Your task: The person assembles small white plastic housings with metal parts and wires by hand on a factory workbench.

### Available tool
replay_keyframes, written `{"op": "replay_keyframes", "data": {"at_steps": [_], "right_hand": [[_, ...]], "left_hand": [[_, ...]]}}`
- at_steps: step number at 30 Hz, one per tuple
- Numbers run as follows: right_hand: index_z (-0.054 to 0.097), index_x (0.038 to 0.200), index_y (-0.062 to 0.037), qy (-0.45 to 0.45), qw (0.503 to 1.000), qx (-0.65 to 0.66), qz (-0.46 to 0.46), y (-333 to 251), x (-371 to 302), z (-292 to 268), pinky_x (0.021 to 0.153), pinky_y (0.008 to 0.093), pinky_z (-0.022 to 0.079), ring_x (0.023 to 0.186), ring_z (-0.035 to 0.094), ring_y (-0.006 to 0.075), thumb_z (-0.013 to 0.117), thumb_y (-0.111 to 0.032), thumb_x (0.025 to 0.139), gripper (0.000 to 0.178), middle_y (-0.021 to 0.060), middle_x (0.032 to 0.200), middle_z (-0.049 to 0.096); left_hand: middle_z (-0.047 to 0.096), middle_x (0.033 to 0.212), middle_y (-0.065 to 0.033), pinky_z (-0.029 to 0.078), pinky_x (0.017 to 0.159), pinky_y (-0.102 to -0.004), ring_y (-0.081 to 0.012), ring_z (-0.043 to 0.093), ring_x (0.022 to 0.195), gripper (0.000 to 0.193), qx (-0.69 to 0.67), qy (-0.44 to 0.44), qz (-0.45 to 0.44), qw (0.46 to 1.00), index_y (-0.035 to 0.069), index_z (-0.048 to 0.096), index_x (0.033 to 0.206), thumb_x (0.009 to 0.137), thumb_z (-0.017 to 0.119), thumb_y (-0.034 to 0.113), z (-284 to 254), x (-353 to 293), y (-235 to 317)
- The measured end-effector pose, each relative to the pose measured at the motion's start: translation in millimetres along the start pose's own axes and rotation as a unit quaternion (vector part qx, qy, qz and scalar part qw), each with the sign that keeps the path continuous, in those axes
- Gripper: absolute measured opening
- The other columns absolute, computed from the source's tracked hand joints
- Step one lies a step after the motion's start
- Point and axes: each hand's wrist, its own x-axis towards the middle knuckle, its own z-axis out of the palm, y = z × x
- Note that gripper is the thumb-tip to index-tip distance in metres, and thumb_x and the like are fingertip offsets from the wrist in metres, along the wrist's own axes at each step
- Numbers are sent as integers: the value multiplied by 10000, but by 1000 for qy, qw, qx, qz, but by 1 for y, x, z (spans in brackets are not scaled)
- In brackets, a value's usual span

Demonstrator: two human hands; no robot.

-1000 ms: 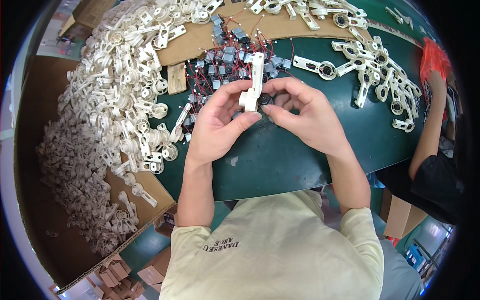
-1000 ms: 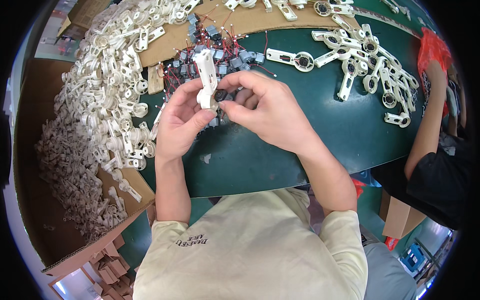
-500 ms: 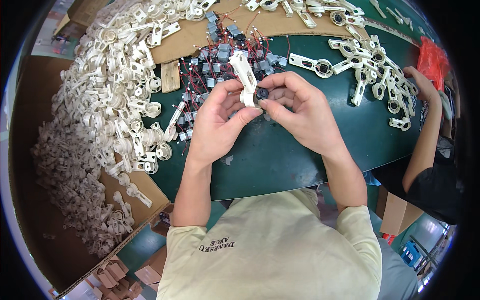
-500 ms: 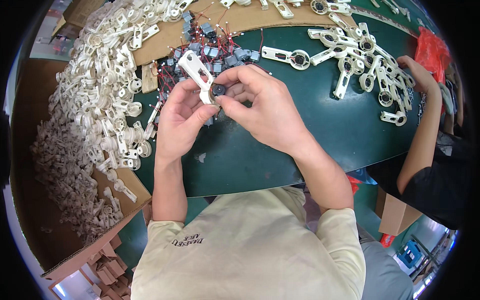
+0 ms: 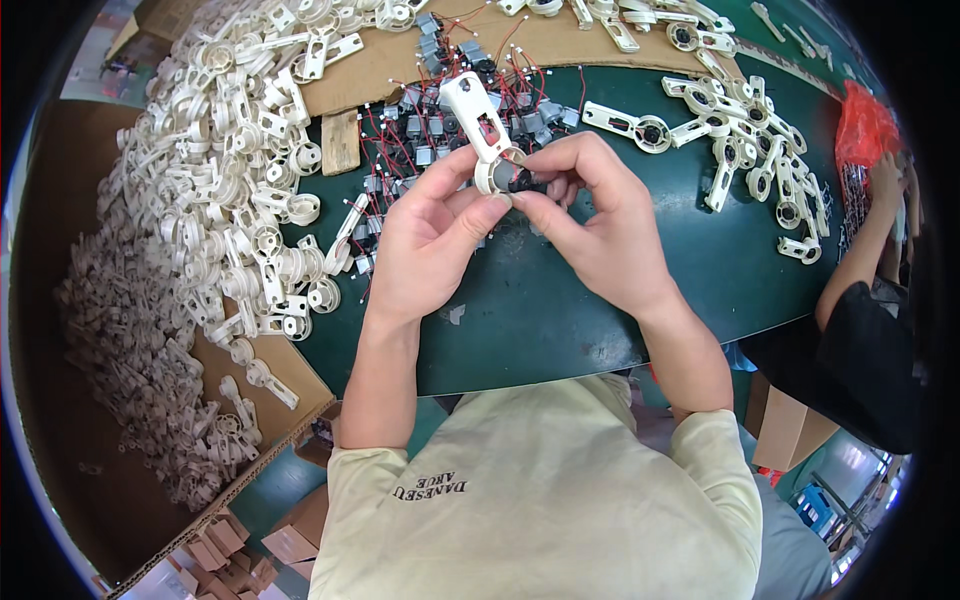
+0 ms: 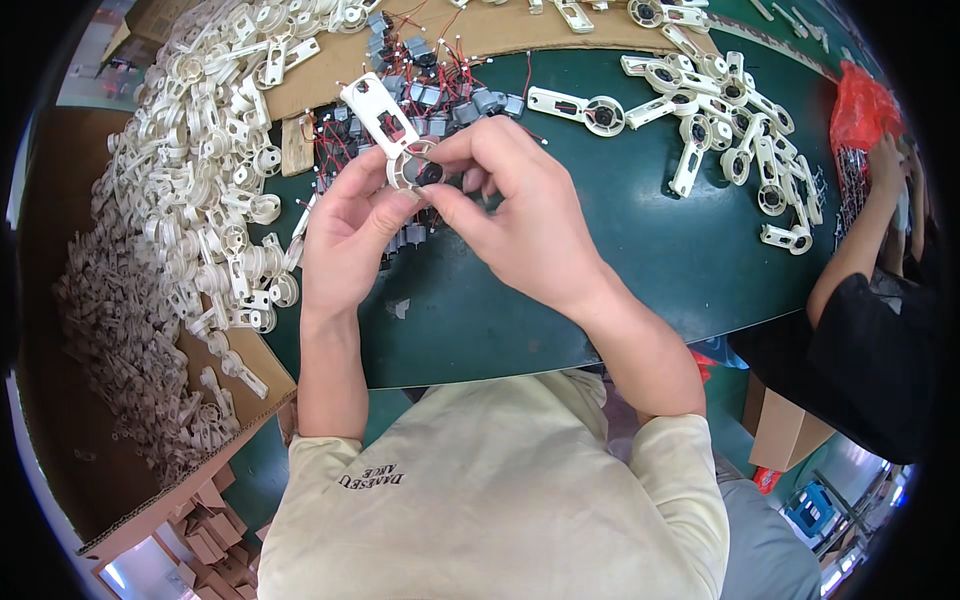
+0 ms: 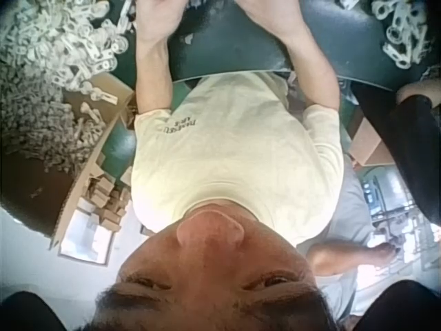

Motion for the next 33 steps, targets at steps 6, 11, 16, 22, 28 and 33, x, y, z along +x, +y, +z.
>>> {"op": "replay_keyframes", "data": {"at_steps": [6, 11, 16, 22, 28, 33], "right_hand": [[628, 1020, -35, -11, 996, -55, -69, -4, -1, 7, 601, 278, 488, 686, 579, 166, 703, 21, 768, 270, 64, 867, 572], [628, 1066, -17, -18, 1000, -5, -7, -7, 1, 0, 628, 249, 473, 709, 568, 119, 656, 19, 824, 246, 56, 916, 593], [598, 1097, 21, -55, 996, 36, 62, -4, -1, 3, 672, 219, 468, 783, 570, 76, 602, -9, 896, 203, 48, 1014, 624], [643, 1075, -22, -8, 986, 130, 100, -1, -1, 9, 540, 206, 443, 634, 565, 41, 631, -29, 885, 191, 25, 860, 644], [627, 1077, -11, -21, 978, 160, 134, -1, -2, 7, 544, 189, 440, 663, 582, 22, 625, -55, 905, 178, 14, 828, 665], [612, 1066, 15, 28, 962, 227, 148, 4, 1, 8, 598, 183, 453, 704, 588, 33, 625, -70, 905, 183, 24, 882, 662]], "left_hand": [[593, 1178, -102, 488, 942, -306, -163, 591, 1080, 367, 41, 4, 11, 999, -43, 491, 1266, 919, 600, 1, 2, 2, -8], [594, 1155, -99, 497, 915, -302, -157, 593, 1055, 340, 16, 32, 0, 999, -36, 507, 1249, 922, 592, -1, 4, 1, -1], [595, 1137, -90, 499, 906, -297, -147, 591, 1031, 312, 29, 15, 14, 999, -35, 508, 1241, 937, 564, 4, 4, 0, -5], [596, 1120, -79, 504, 894, -297, -140, 590, 1020, 290, 40, -3, 24, 999, -30, 522, 1221, 947, 574, 50, 2, 1, -3], [592, 1118, -73, 514, 885, -304, -139, 589, 1022, 291, 3, 21, -6, 1000, -25, 529, 1208, 929, 594, 23, 6, 2, -5], [576, 1204, -91, 488, 930, -296, -150, 586, 1061, 333, -20, 35, 12, 999, -31, 500, 1251, 929, 581, -3, 16, 1, -7]]}}
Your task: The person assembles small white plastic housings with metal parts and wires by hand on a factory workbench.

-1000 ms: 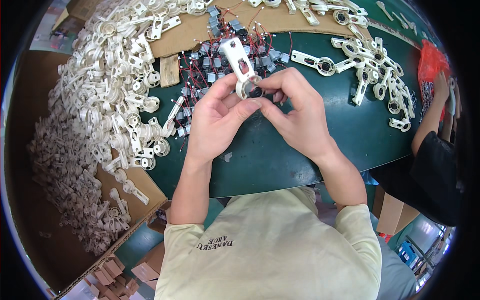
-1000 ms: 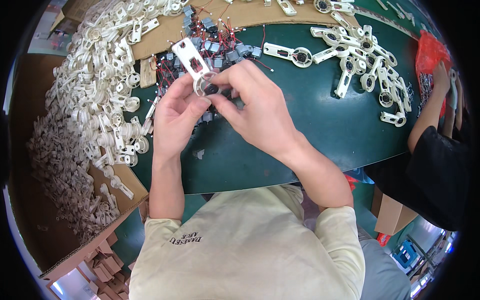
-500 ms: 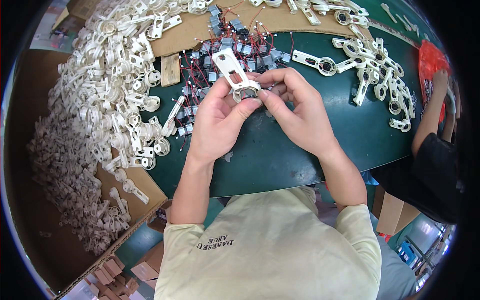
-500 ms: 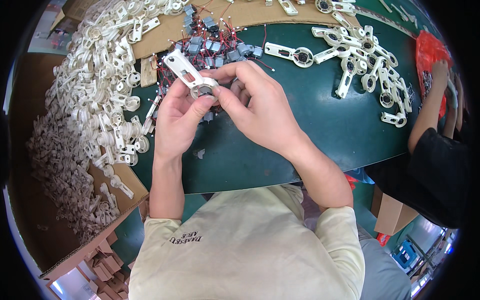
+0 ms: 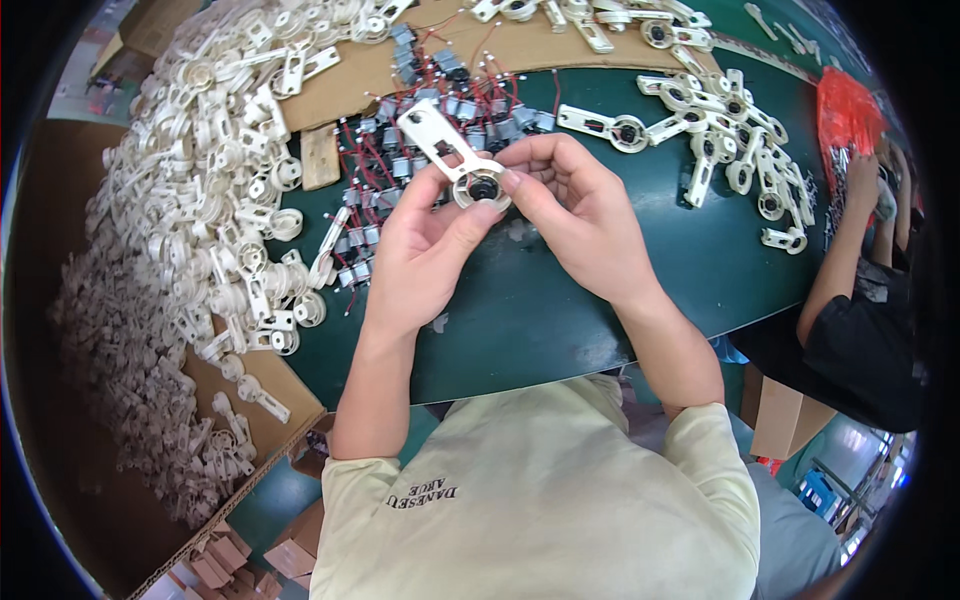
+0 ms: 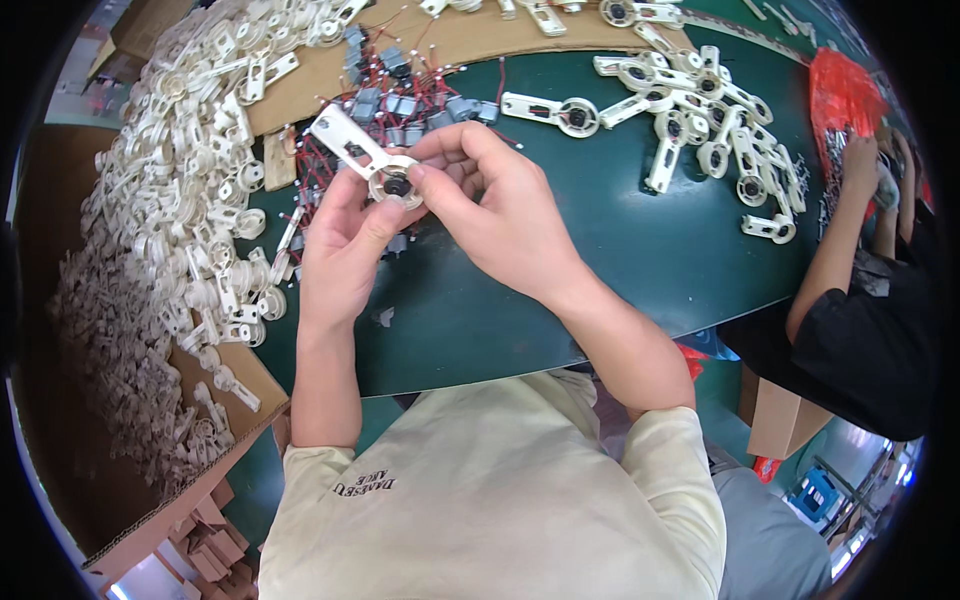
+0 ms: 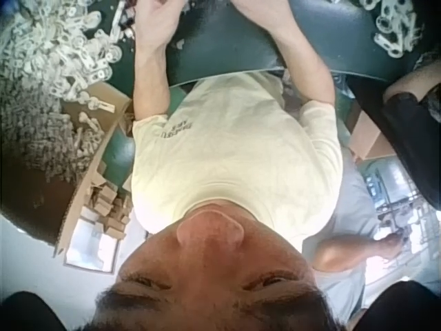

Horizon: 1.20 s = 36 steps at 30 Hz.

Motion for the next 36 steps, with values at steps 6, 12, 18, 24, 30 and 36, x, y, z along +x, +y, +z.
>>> {"op": "replay_keyframes", "data": {"at_steps": [6, 12, 18, 24, 30, 36], "right_hand": [[547, 1105, 15, -34, 992, 88, 82, -4, 1, 0, 723, 233, 490, 825, 590, 86, 607, -95, 918, 225, 51, 984, 614], [507, 1089, 12, -26, 989, 123, 82, -1, -2, 6, 719, 230, 484, 846, 570, 85, 594, -76, 915, 213, 57, 979, 588], [497, 1043, 20, 6, 996, 66, 56, 1, -3, 10, 652, 231, 463, 794, 548, 73, 577, -63, 899, 185, 57, 932, 573], [494, 1053, 32, 13, 995, 53, 82, 4, -2, 9, 653, 234, 468, 786, 553, 77, 573, -62, 896, 199, 56, 924, 576], [478, 1228, 8, -109, 983, 109, 96, -3, 2, -8, 891, 277, 472, 1003, 576, 114, 585, -81, 942, 318, 65, 1101, 595], [507, 1166, 45, -86, 995, 44, -6, 5, -2, -4, 803, 287, 535, 946, 615, 146, 581, -33, 920, 269, 108, 1093, 546]], "left_hand": [[546, 1214, -85, 481, 953, -295, -169, 591, 1085, 359, 68, 24, 22, 997, -16, 513, 1255, 906, 592, -41, 0, -1, -12], [538, 1098, -72, 528, 875, -279, -159, 612, 1020, 286, 128, 37, 75, 988, -25, 570, 1170, 888, 598, -66, 6, -2, -17], [537, 1095, -73, 555, 761, -275, -149, 629, 900, 232, 196, 55, 106, 973, -34, 574, 1094, 869, 620, -66, 3, -2, -21], [574, 971, -57, 537, 720, -266, -123, 610, 848, 266, 426, 24, 205, 881, -16, 568, 1114, 861, 638, -51, 5, -3, -17], [596, 1049, -88, 495, 839, -268, -119, 591, 935, 270, 76, 43, 41, 995, -26, 503, 1179, 916, 561, -41, 6, -5, -7], [596, 1022, -60, 482, 785, -246, -97, 575, 893, 262, 100, 33, 73, 992, 2, 510, 1113, 895, 651, 37, 4, -4, -8]]}}
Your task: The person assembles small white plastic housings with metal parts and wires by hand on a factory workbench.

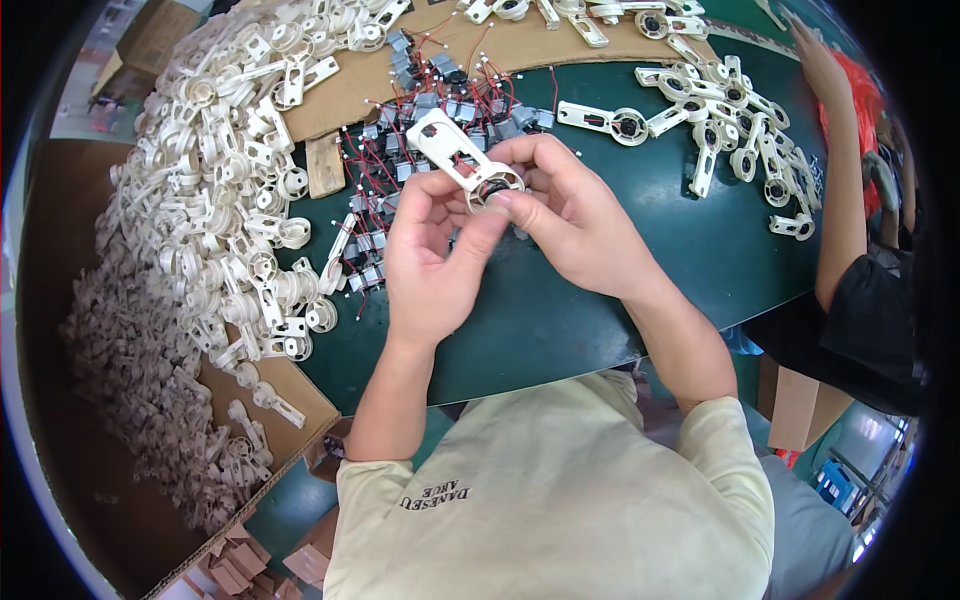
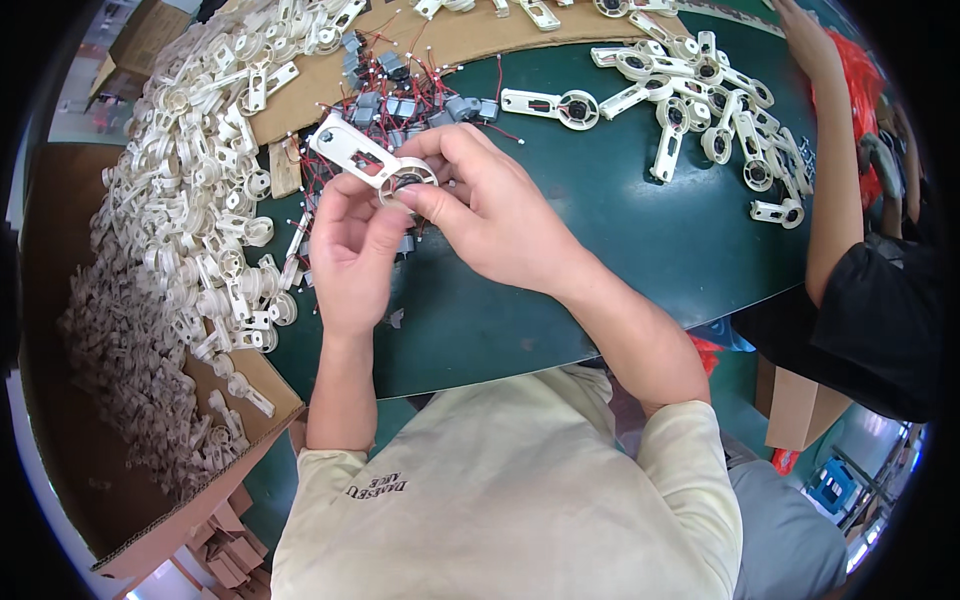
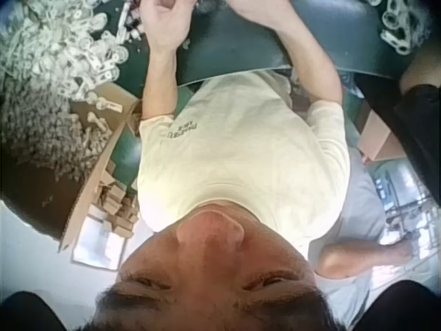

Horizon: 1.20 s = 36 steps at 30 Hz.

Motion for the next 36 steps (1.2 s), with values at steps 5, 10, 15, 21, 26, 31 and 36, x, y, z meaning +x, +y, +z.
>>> {"op": "replay_keyframes", "data": {"at_steps": [5, 10, 15, 21, 26, 31, 36], "right_hand": [[525, 1109, 21, 9, 999, -37, -9, 2, -1, 6, 757, 292, 528, 882, 624, 149, 581, 5, 894, 223, 104, 994, 571], [524, 1073, 10, -6, 999, -44, 2, 7, 2, 9, 700, 280, 527, 829, 613, 122, 591, -3, 895, 190, 72, 955, 593], [564, 1087, -9, 89, 987, -94, 90, -28, 6, -25, 578, 237, 531, 777, 604, 94, 633, -126, 903, 229, 52, 883, 619], [602, 1088, 4, 225, 886, -361, 185, -24, 18, -116, 580, 296, 515, 742, 628, 149, 670, -269, 877, 351, 86, 888, 653], [593, 1122, 3, 367, 737, -558, 106, -28, 19, -124, 802, 435, 480, 832, 598, 362, 669, -241, 866, 363, 181, 930, 619], [581, 1129, -2, 340, 777, -519, -106, -23, 22, -81, 843, 426, 459, 980, 561, 353, 653, -169, 866, 320, 205, 1064, 563], [605, 1039, -15, 130, 832, -532, -91, 14, 13, -49, 858, 435, 472, 986, 566, 375, 679, -138, 825, 258, 197, 1075, 559]], "left_hand": [[551, 902, -8, 414, 612, -212, -40, 458, 682, 324, 100, 18, 64, 993, 26, 517, 990, 833, 766, 160, -5, 0, -8], [558, 903, -11, 426, 618, -209, -39, 485, 692, 289, 112, 35, 53, 992, 30, 526, 974, 834, 759, 126, -9, -4, -9], [538, 1096, -86, 491, 687, -252, -118, 584, 824, 392, 174, 14, 20, 984, -2, 540, 1135, 798, 738, 25, -21, 8, 10], [566, 1091, -165, 495, 784, -340, -222, 611, 842, 365, 536, 253, 20, 805, -3, 579, 1146, 868, 664, 219, -120, 43, 27], [582, 1081, -190, 471, 883, -408, -336, 603, 952, 342, 645, 234, -70, 724, 18, 625, 1106, 866, 648, 261, -133, 57, 41], [590, 1086, -191, 462, 902, -424, -353, 577, 1026, 305, 665, 239, -10, 708, 37, 656, 1045, 852, 651, 273, -138, 102, 35], [558, 1164, -177, 412, 945, -482, -353, 530, 1111, 317, 763, 234, -72, 598, 21, 689, 1011, 805, 677, 261, -140, 122, 37]]}}
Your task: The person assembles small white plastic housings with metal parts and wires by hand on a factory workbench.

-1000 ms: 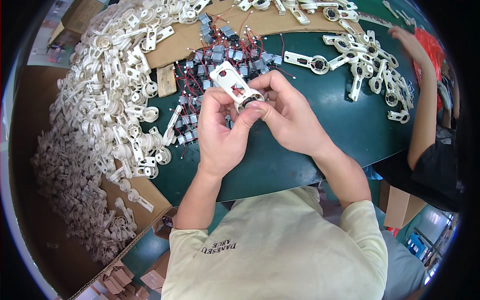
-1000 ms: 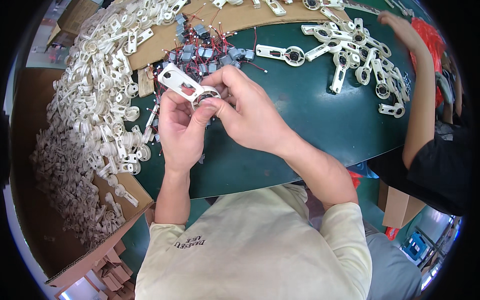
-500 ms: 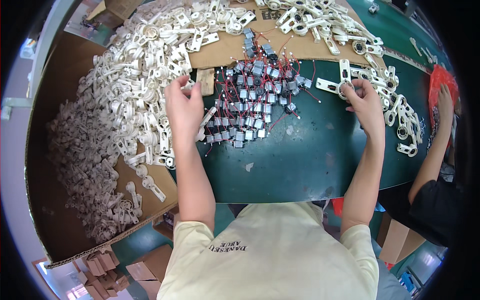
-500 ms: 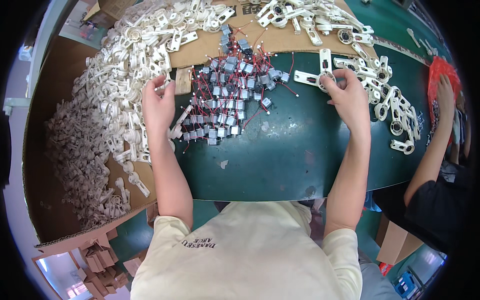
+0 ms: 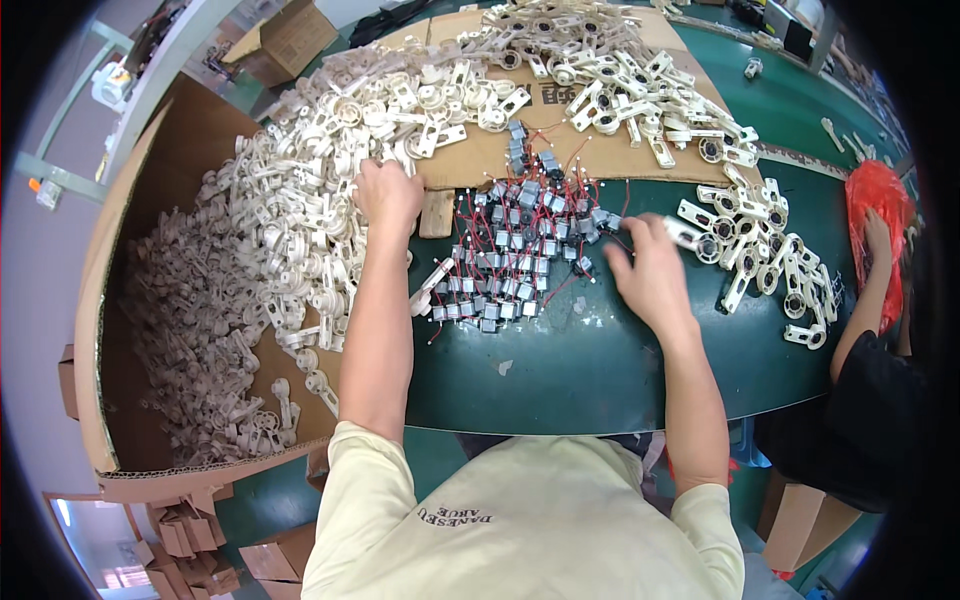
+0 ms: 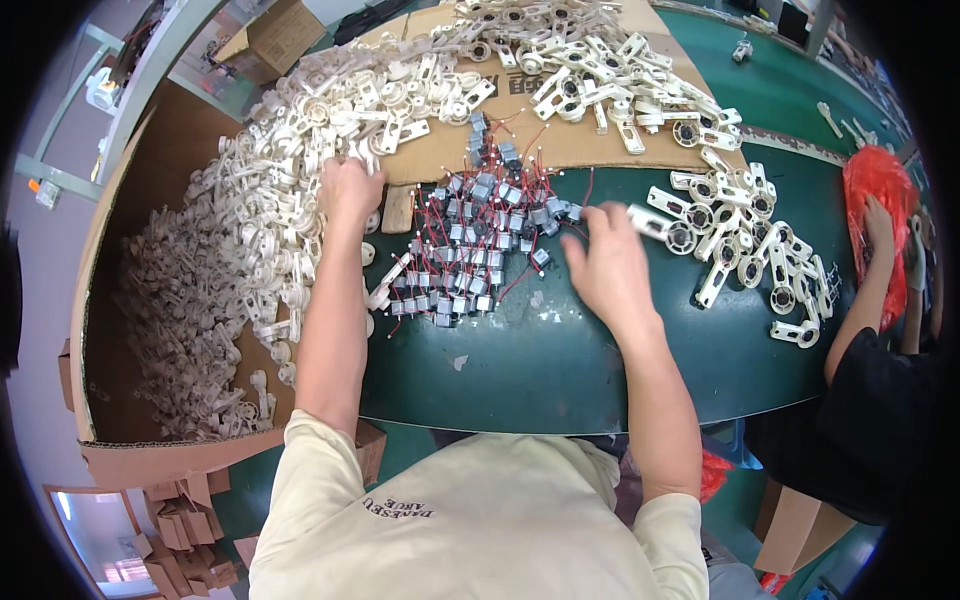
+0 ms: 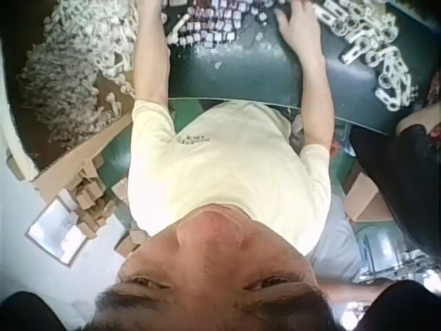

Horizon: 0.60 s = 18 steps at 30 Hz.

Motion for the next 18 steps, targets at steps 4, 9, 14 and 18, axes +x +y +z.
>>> {"op": "replay_keyframes", "data": {"at_steps": [4, 9, 14, 18], "right_hand": [[599, 941, -11, -153, 987, -3, 47, 4, 4, -2, 777, 439, 489, 883, 600, 347, 674, -143, 830, 188, 155, 945, 596], [593, 1021, -19, -10, 996, 83, 44, -1, 12, -2, 795, 439, 487, 927, 597, 362, 632, -91, 852, 187, 168, 1007, 590], [578, 1165, -26, 4, 999, 29, -24, 14, 10, 17, 893, 425, 478, 1024, 583, 371, 604, -51, 854, 312, 183, 1145, 576], [578, 1139, -36, -43, 999, 26, -2, 7, 13, 14, 840, 433, 495, 976, 593, 373, 643, -71, 834, 314, 177, 1100, 567]], "left_hand": [[545, 1215, -141, 366, 980, -494, -326, 508, 1141, 274, -50, -16, -21, 998, 102, 713, 1044, 802, 668, 222, -14, -17, -1], [504, 1313, -162, 279, 1057, -529, -340, 398, 1287, 217, -68, 67, 83, 992, 196, 729, 1010, 846, 610, 118, -18, -49, -17], [494, 1310, -208, 350, 1020, -467, -346, 465, 1222, 215, -191, 213, 56, 957, 59, 680, 1052, 867, 615, 149, -12, -60, -10], [643, 1012, -205, 492, 763, -410, -328, 635, 872, 319, -270, 75, -32, 959, -28, 646, 1011, 867, 658, 257, -14, -70, -21]]}}
